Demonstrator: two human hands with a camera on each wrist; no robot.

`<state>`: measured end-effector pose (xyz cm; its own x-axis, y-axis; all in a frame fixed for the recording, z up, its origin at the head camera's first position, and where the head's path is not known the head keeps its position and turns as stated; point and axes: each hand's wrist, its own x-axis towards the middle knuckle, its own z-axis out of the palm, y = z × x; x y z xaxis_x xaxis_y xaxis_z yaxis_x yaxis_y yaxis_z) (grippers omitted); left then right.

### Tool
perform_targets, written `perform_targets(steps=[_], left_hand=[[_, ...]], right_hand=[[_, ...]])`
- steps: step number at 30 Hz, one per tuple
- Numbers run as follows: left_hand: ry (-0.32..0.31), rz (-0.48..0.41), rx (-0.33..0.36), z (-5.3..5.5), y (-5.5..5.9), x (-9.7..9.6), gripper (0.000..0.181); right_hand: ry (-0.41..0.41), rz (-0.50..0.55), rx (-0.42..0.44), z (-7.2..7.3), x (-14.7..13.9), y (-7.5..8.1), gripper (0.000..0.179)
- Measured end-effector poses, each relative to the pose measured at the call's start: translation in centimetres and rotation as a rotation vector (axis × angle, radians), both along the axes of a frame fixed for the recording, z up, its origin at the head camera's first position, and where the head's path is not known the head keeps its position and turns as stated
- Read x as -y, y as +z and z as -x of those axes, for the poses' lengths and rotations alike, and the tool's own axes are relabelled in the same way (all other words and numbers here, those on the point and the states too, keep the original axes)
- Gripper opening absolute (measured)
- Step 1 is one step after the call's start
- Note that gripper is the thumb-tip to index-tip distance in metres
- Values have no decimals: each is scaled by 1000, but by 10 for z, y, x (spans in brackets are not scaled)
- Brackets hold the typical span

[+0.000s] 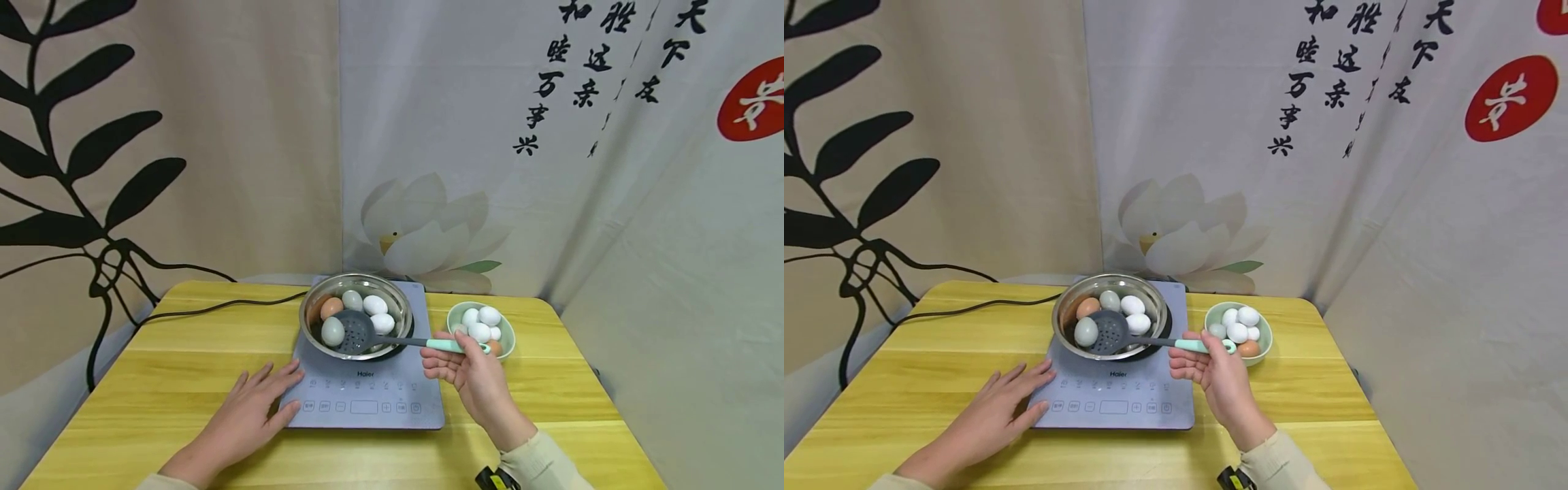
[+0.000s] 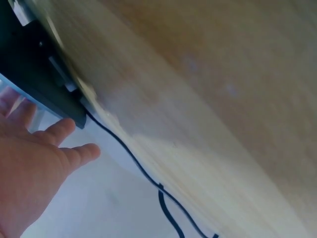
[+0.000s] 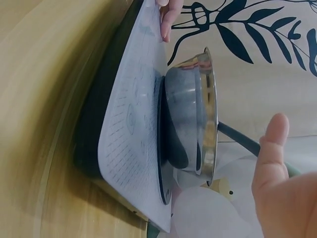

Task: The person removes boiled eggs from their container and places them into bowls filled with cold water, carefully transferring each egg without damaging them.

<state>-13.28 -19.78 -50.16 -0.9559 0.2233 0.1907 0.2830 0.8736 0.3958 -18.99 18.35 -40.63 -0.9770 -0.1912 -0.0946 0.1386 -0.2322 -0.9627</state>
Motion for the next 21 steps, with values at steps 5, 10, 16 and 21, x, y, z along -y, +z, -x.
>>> perform_targets(steps=[5, 10, 16, 21], left_hand=[[1, 4, -1, -1, 0, 0, 52], [0, 5, 1, 0, 0, 0, 51], [0, 5, 3, -1, 3, -1, 51], [-3, 3, 13, -2, 5, -1, 51]], right_hand=[[-22, -70, -26, 0, -1, -3, 53], [9, -132, -98, 1, -3, -6, 48], [-9, -123, -120, 2, -1, -9, 43], [-63, -58, -101, 2, 2, -7, 38]])
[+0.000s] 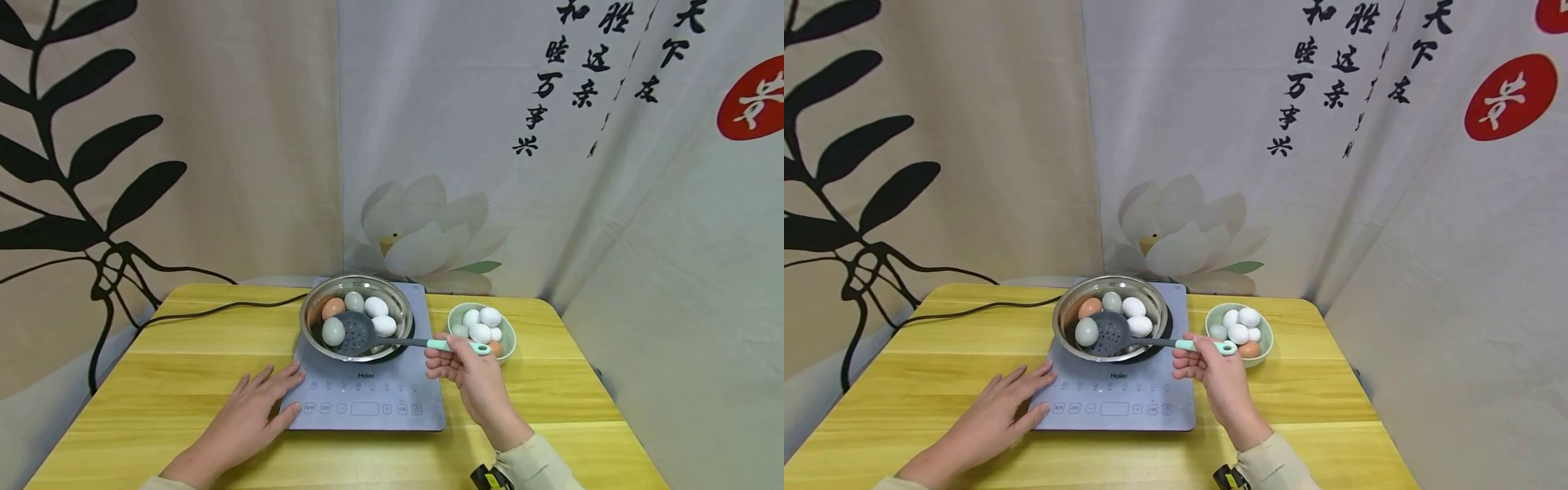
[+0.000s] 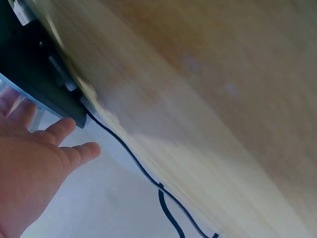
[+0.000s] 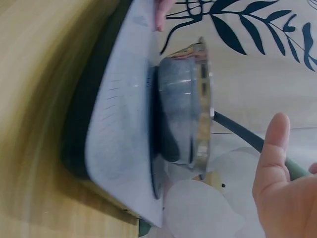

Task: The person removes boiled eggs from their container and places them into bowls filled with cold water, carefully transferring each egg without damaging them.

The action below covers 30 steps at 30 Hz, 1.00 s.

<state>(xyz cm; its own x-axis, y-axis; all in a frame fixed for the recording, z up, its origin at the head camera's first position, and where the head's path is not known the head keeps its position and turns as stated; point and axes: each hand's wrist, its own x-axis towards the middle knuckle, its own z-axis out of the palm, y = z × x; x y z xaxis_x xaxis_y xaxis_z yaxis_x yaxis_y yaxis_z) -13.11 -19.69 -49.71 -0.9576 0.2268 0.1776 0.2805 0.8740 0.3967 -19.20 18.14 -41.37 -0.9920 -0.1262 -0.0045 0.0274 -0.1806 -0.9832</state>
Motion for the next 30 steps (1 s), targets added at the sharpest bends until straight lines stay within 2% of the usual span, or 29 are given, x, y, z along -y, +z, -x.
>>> perform_targets(steps=[6, 11, 15, 21, 26, 30], left_hand=[[0, -5, 23, 0, -1, -1, 52], [-1, -4, 7, 0, -2, 0, 52], [-3, -2, -5, 0, -2, 1, 52], [0, 1, 13, 0, 1, 1, 52], [-2, 7, 8, 0, 0, 1, 52], [-4, 10, 1, 1, -1, 1, 52]], right_hand=[[-42, 110, -40, -1, -15, 19, 31], [-123, 110, -106, -7, -47, 42, 35], [-208, 100, -143, -15, -80, 52, 33], [-318, 74, -117, -27, -117, 44, 27], [-447, -44, -60, -30, -127, 32, 26], [-523, -150, -72, -28, -125, 27, 34]])
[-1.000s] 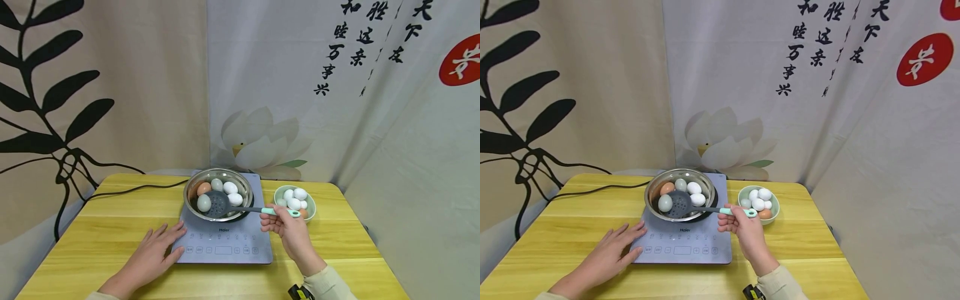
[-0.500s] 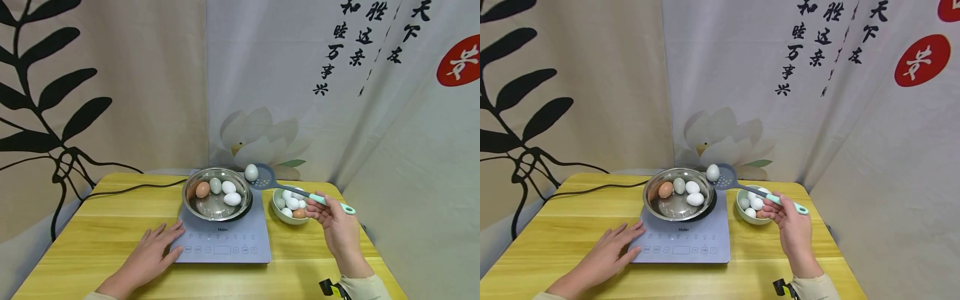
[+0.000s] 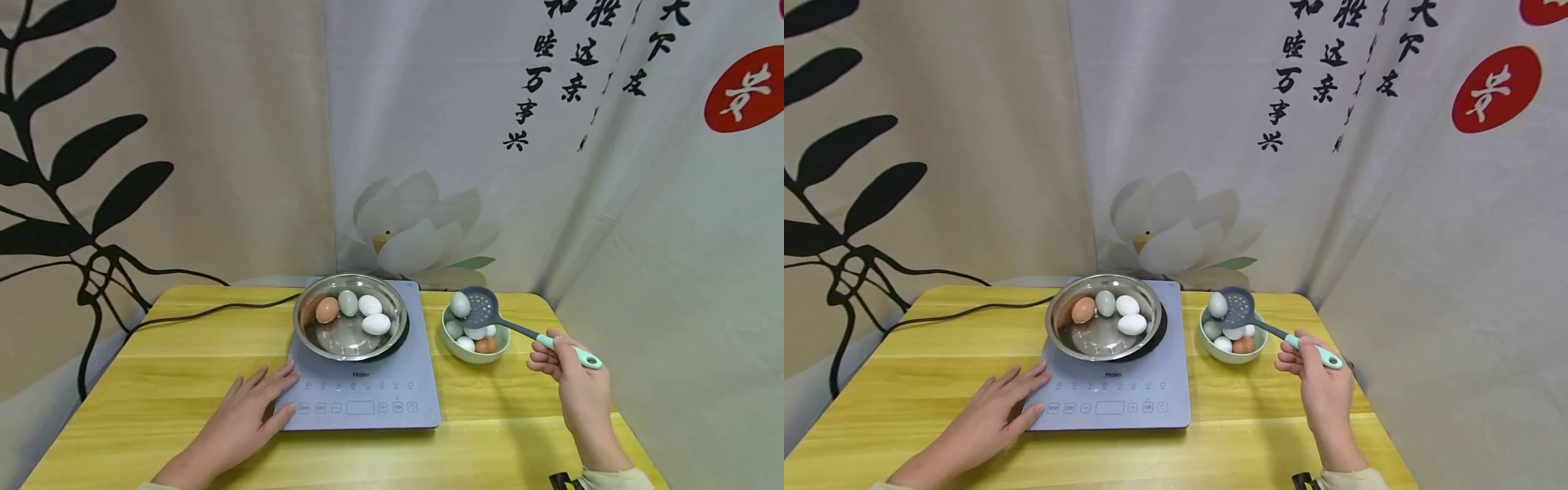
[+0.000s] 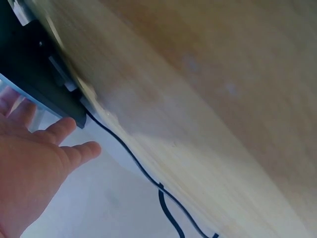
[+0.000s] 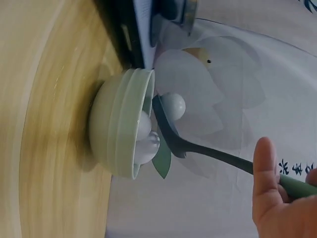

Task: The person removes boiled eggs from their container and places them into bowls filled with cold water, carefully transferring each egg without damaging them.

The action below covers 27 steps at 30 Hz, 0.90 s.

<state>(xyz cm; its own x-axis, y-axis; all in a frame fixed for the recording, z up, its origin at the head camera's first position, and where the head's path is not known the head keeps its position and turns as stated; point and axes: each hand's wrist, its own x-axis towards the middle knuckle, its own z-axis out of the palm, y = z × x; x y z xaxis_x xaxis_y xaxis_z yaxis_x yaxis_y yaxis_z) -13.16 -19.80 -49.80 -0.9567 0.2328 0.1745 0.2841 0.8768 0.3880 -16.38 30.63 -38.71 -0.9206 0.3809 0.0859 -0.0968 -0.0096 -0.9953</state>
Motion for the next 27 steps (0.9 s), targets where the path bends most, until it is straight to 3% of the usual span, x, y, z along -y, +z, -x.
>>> perform_targets(steps=[6, 14, 20, 23, 27], left_hand=[[2, -6, 1, 0, -1, 0, 52], [0, -10, 6, 0, 0, 0, 52], [4, -13, 7, 0, 0, 1, 53], [3, -17, 10, 0, 0, 1, 53], [2, -16, 16, 1, 0, 1, 53]], right_hand=[[-32, -158, -52, 0, 7, -3, 36], [29, -432, -77, -4, 22, 0, 39], [31, -623, -84, -6, 36, 4, 36], [38, -738, -155, -6, 42, 3, 33], [31, -950, -337, -4, 45, 0, 28]])
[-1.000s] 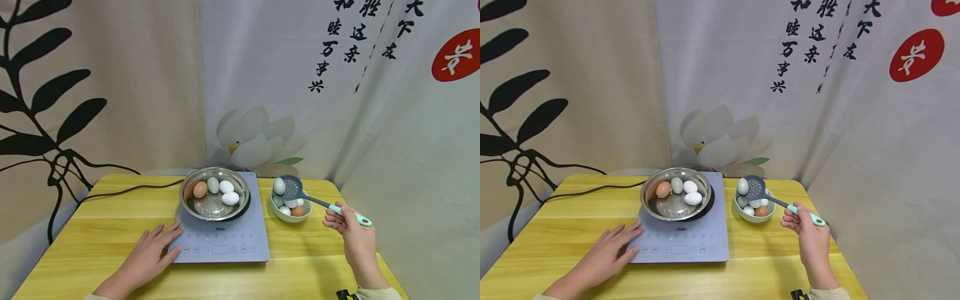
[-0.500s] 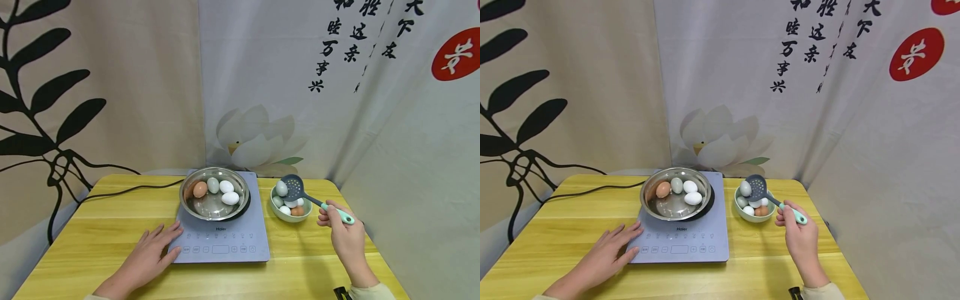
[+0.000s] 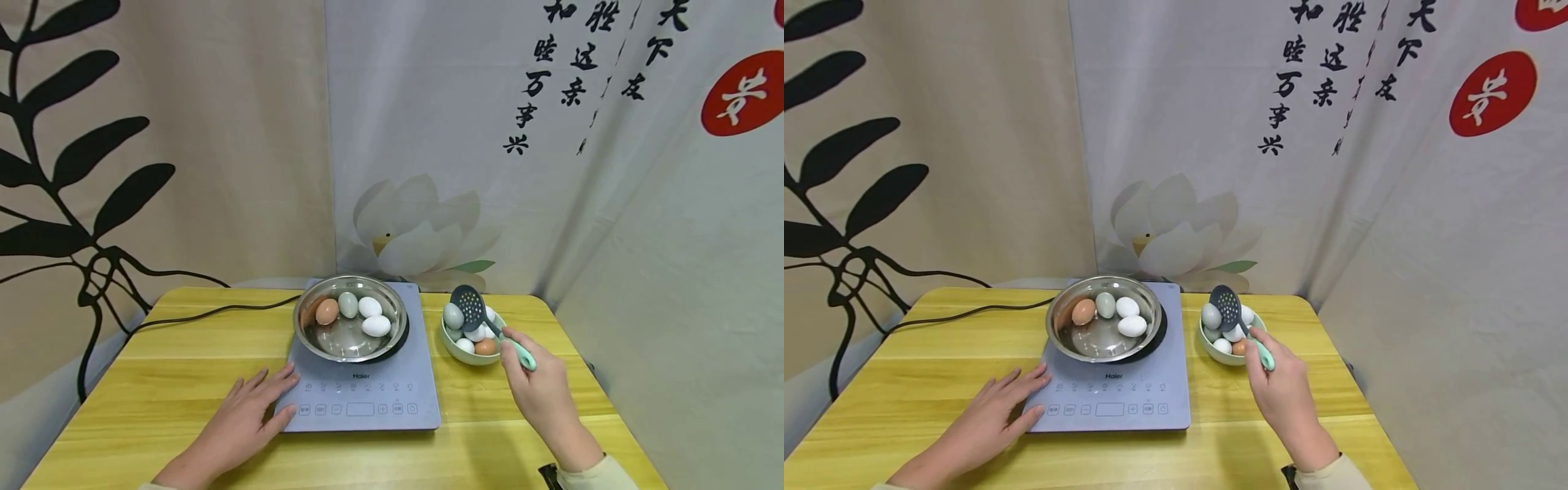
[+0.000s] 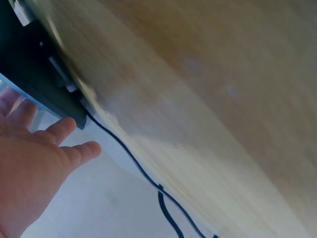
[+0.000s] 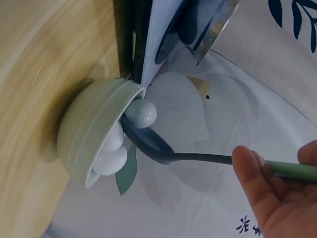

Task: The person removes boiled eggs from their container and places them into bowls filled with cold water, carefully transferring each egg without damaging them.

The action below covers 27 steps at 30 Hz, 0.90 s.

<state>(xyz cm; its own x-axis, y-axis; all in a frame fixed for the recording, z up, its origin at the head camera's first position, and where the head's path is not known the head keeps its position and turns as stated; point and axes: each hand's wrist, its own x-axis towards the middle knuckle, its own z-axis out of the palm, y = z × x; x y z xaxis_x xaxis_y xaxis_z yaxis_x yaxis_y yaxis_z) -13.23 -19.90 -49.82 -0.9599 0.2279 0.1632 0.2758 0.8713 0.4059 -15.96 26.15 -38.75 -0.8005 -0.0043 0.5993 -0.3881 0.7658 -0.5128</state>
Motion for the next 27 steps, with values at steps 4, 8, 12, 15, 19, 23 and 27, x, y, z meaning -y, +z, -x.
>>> perform_targets(steps=[4, 8, 12, 15, 19, 23, 27], left_hand=[[1, 6, 5, 0, 0, 0, 53], [0, 6, 5, 0, 0, 0, 53], [1, 7, 6, -1, 0, 0, 53], [2, 7, 4, -1, -1, 0, 53], [5, 6, 8, -1, -1, 0, 53], [7, 8, 13, -1, 0, -1, 53], [5, 7, 11, 0, 0, -1, 53]], right_hand=[[28, -165, -158, 2, -3, -3, 31], [38, -221, -235, 1, -8, -2, 38], [51, -209, -290, -2, -14, 1, 41], [68, -194, -327, -4, -17, 1, 41], [73, -193, -346, -6, -19, 1, 40], [86, -194, -348, -8, -20, 3, 37], [116, -165, -394, -8, -17, 4, 35]])
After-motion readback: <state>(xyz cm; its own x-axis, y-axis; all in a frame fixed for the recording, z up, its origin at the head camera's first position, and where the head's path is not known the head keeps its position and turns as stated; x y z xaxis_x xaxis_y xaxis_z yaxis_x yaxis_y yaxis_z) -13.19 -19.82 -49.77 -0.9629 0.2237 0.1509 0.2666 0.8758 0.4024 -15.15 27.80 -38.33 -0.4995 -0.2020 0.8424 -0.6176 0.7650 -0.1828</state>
